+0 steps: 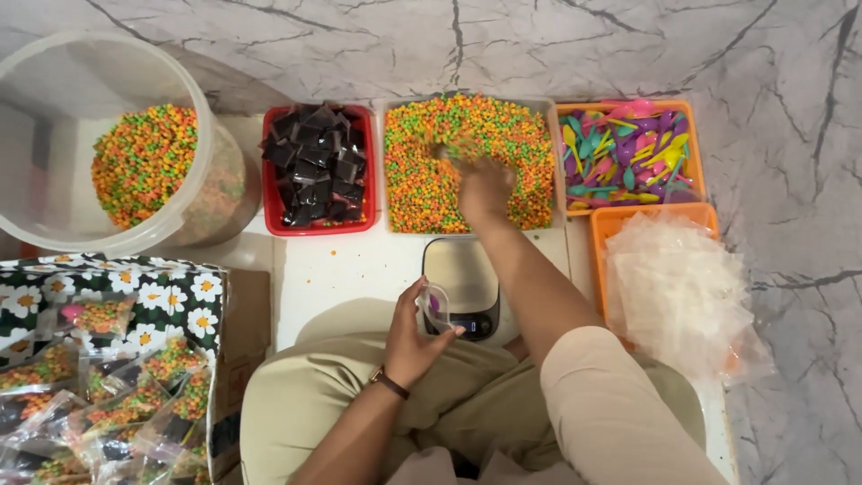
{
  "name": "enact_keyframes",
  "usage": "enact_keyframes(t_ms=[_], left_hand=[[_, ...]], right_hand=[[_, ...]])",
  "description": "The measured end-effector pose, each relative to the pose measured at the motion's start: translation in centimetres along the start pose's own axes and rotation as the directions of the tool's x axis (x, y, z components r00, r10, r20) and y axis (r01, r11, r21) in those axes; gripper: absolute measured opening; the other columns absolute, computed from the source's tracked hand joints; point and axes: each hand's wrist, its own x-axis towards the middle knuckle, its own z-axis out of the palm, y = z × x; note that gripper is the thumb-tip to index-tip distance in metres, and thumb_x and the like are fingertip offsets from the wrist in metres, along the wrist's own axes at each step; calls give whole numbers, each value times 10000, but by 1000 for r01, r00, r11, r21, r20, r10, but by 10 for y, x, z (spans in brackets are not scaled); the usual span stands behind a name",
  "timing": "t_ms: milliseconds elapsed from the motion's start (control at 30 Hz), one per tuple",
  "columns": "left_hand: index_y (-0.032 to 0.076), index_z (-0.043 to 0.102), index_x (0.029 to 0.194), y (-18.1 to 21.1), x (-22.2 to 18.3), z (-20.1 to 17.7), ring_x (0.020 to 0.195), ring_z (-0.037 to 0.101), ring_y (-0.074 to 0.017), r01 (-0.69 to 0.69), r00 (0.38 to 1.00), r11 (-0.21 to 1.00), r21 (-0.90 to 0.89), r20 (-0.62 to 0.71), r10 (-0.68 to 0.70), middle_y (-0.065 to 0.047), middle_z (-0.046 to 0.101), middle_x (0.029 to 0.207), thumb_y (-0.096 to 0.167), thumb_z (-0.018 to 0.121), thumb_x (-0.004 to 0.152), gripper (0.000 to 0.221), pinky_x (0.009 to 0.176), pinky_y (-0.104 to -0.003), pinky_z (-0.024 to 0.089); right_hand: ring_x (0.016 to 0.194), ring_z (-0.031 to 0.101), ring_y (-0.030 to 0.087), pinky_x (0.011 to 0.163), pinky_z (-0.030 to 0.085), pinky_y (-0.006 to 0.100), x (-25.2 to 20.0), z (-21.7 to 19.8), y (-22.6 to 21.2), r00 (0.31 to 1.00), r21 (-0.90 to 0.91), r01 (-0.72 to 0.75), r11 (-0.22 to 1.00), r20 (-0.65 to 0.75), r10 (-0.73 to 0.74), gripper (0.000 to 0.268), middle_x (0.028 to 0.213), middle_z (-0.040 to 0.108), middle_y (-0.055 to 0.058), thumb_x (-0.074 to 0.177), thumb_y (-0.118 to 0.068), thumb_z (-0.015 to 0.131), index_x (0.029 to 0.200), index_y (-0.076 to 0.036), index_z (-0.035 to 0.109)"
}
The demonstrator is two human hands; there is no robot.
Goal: The person portions multi-colored confectionery and dark jelly cubes from containers into small plastic bags by hand and with a spoon, weighs each bag on a digital scale, and seals the bags.
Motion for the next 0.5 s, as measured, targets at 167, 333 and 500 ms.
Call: enact_keyframes(t_ms=[167, 333, 500], left_hand=[[42, 354, 1529, 6, 3, -4, 1380, 457, -467, 75, 995, 995, -58, 74, -71, -229, 439, 1459, 222, 955, 718, 1026, 1106, -572, 456], [42, 397, 1508, 10, 3, -2, 1367, 475, -472, 73, 996, 992, -106, 49, -68, -244, 474, 1430, 234, 970, 681, 1025, 1119, -574, 435], [34, 388, 1519, 13, 1, -3, 1354, 481, -490, 35, 999, 996, -84, 12, -34, -255, 475, 1414, 223, 946, 716, 995, 1090, -595, 444]], right_hand=[[1120, 608, 254, 1015, 296, 551, -23, -19, 49, 986, -235, -157, 959, 19, 166, 255, 1063, 689, 35, 876, -222, 634, 1095, -203, 765], [893, 672, 323, 710, 518, 528, -79, -43, 87, 980, -180, -58, 982, -200, 21, 290, 926, 644, 88, 836, -217, 649, 1094, -166, 770], [716, 531, 199, 834, 387, 408, -99, -65, 4, 937, -163, 203, 965, -253, -240, 203, 684, 554, -47, 1050, -162, 601, 1045, -205, 799]])
